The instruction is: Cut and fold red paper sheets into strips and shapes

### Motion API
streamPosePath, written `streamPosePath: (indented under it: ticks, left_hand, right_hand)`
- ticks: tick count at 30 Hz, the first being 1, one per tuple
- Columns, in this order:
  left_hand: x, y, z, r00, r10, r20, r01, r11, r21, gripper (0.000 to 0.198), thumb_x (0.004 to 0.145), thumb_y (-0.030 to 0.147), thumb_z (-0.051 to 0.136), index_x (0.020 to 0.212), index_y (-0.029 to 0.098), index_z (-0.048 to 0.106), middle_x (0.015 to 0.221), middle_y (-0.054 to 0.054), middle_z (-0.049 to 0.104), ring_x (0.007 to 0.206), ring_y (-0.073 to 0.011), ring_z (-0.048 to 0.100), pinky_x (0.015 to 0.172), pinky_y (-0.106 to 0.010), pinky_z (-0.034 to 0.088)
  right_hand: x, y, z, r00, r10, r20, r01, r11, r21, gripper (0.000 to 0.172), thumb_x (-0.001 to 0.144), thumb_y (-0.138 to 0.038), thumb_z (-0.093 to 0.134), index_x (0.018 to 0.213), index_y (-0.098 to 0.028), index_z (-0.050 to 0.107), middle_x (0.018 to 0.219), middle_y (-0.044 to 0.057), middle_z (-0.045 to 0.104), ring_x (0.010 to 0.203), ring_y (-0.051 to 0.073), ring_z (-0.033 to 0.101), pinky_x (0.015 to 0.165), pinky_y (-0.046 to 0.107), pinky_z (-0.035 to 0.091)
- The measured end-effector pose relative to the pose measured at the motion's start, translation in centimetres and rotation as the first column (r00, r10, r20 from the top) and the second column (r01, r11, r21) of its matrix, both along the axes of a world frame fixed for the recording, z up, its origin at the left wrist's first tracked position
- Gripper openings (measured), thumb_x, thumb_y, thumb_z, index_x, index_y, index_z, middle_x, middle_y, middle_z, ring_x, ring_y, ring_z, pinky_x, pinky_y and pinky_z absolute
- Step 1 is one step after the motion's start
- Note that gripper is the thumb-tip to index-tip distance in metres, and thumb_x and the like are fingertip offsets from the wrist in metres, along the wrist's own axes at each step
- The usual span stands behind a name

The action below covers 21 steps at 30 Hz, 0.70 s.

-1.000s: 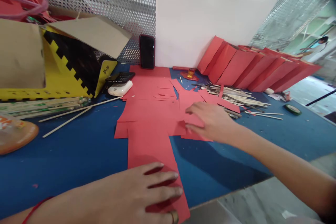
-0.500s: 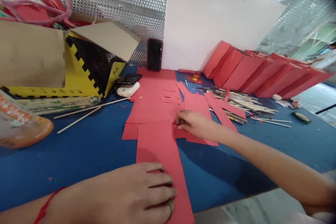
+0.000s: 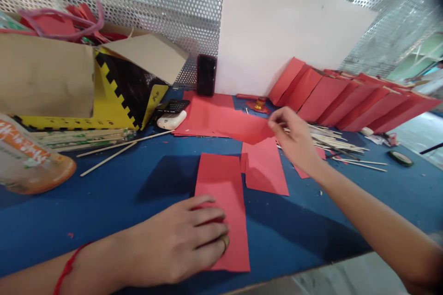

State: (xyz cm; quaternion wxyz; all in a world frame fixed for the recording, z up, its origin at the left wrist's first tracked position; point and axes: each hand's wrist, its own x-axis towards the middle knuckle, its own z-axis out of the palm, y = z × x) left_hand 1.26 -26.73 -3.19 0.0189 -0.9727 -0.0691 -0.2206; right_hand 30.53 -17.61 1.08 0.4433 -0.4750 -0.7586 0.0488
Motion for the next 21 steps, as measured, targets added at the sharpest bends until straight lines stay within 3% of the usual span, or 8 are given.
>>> streamPosePath:
  ticks: [4,7,10,12,15,16,18,21]
  left_hand:
    - [-0.3,1.4,-1.0,0.979,0.196,0.051,-0.194,0.980,-0.032,0.030,0.099,0.014,0.045,0.113,0.024,0.069,0.114,0.002,0.076,0.112,-0.0170,0.065,0.117,-0.036,0.031]
    - [-0.7,2.3,-1.7,0.941,0.333,0.055,-0.329,0.941,-0.076,0.037,0.093,0.006,0.045,0.113,0.024,0.070,0.117,0.000,0.075,0.113,-0.0193,0.065,0.117,-0.041,0.031]
    - [-1.2,2.9,-1.9,0.885,0.460,0.075,-0.417,0.853,-0.315,0.039,0.083,0.012,0.056,0.118,0.025,0.069,0.118,-0.002,0.074,0.112,-0.0240,0.066,0.110,-0.042,0.042]
    - [-1.4,3.1,-1.7,0.819,0.560,0.129,-0.380,0.696,-0.610,0.044,0.078,0.019,0.058,0.119,0.024,0.070,0.113,-0.003,0.075,0.103,-0.0265,0.069,0.094,-0.038,0.054]
    - [-1.4,3.7,-1.1,0.662,0.714,0.228,-0.068,0.360,-0.931,0.038,0.075,0.020,0.057,0.108,0.022,0.075,0.103,0.000,0.077,0.098,-0.0269,0.069,0.083,-0.033,0.057]
    - [-1.4,4.0,-0.9,0.604,0.758,0.248,0.047,0.277,-0.960,0.035,0.073,0.020,0.058,0.103,0.021,0.076,0.102,0.000,0.077,0.100,-0.0272,0.069,0.085,-0.033,0.056]
    - [-1.2,4.4,-0.4,0.480,0.837,0.262,0.223,0.172,-0.959,0.032,0.067,0.022,0.059,0.094,0.019,0.076,0.100,-0.002,0.078,0.101,-0.0282,0.069,0.085,-0.034,0.057]
    - [-0.8,4.4,0.2,0.379,0.911,0.162,0.343,0.025,-0.939,0.028,0.067,0.034,0.065,0.087,0.018,0.075,0.095,-0.006,0.078,0.093,-0.0286,0.072,0.073,-0.032,0.059]
  right_hand:
    - [1.7,-0.2,0.9,0.933,0.001,-0.361,0.009,1.000,0.029,0.010,0.090,-0.027,0.060,0.083,-0.023,0.055,0.071,-0.003,0.051,0.063,0.014,0.047,0.061,0.029,0.037]
    - [2.0,-1.1,0.4,0.850,-0.016,-0.526,-0.107,0.974,-0.202,0.018,0.082,-0.036,0.071,0.081,-0.023,0.060,0.072,-0.002,0.055,0.063,0.013,0.049,0.059,0.027,0.039]
    - [1.7,-2.2,-0.7,0.817,-0.061,-0.573,-0.234,0.873,-0.427,0.028,0.071,-0.042,0.081,0.076,-0.021,0.064,0.072,-0.002,0.059,0.064,0.012,0.053,0.059,0.025,0.041]
    - [1.5,-2.8,-1.4,0.817,-0.071,-0.573,-0.289,0.809,-0.512,0.030,0.067,-0.042,0.084,0.076,-0.020,0.066,0.073,-0.001,0.062,0.065,0.011,0.054,0.060,0.024,0.042]
    - [1.5,-3.3,-2.1,0.835,-0.055,-0.547,-0.325,0.753,-0.572,0.028,0.070,-0.041,0.083,0.078,-0.019,0.068,0.074,0.000,0.064,0.066,0.011,0.055,0.061,0.024,0.042]
    - [1.5,-3.4,-2.1,0.843,-0.040,-0.536,-0.327,0.753,-0.571,0.026,0.072,-0.040,0.081,0.078,-0.019,0.068,0.074,0.000,0.064,0.066,0.011,0.055,0.062,0.024,0.042]
    - [1.4,-3.8,-2.0,0.863,-0.001,-0.504,-0.327,0.760,-0.561,0.023,0.076,-0.039,0.078,0.079,-0.019,0.068,0.074,0.000,0.064,0.067,0.011,0.055,0.062,0.023,0.042]
    - [0.9,-4.5,-1.5,0.904,0.057,-0.423,-0.307,0.774,-0.553,0.018,0.080,-0.035,0.073,0.079,-0.018,0.066,0.074,0.000,0.064,0.066,0.011,0.055,0.061,0.023,0.041]
